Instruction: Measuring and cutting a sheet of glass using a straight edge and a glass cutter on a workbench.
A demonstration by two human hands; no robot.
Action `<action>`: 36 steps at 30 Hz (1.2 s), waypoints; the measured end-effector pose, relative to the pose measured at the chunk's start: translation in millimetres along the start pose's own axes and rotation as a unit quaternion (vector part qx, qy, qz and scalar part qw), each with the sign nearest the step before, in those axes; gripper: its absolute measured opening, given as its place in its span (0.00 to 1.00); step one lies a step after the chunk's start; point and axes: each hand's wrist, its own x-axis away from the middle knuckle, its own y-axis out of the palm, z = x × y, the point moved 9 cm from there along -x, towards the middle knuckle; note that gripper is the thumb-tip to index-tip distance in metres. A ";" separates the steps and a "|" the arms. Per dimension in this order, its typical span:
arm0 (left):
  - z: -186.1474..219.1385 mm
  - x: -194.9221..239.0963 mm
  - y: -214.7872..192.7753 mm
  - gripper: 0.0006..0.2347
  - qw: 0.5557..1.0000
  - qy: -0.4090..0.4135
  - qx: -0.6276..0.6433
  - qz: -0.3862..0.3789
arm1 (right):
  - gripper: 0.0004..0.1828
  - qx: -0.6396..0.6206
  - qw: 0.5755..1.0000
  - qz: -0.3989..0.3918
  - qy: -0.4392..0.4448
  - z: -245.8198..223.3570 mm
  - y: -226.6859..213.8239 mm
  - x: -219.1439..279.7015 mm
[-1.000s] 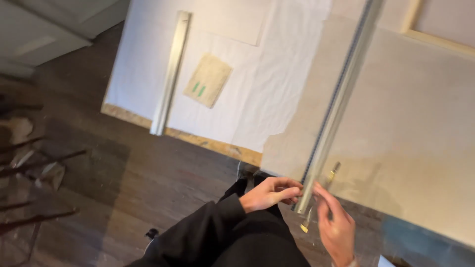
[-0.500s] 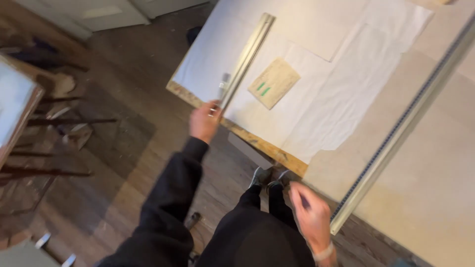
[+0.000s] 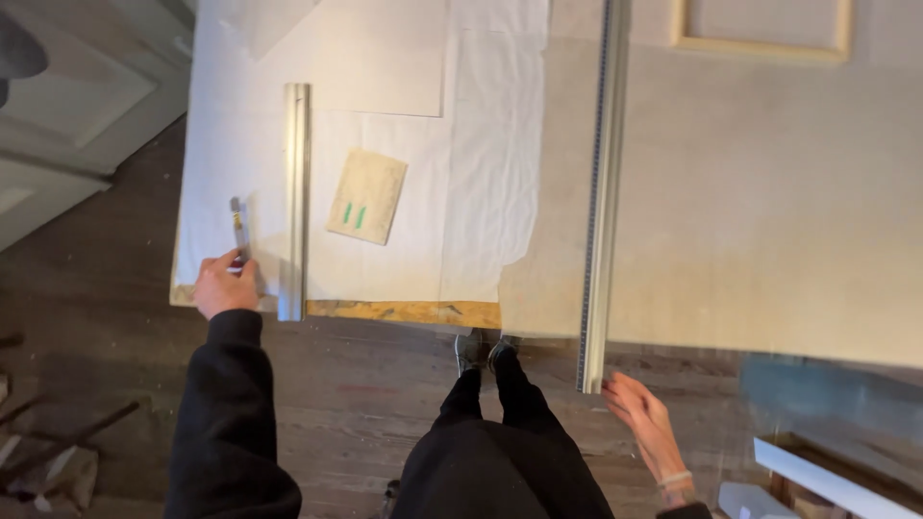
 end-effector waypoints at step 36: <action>51.3 41.1 -23.4 0.21 0.992 0.021 0.121 0.029 | 0.28 0.134 0.980 -0.124 -0.083 208.5 -62.4 -64.5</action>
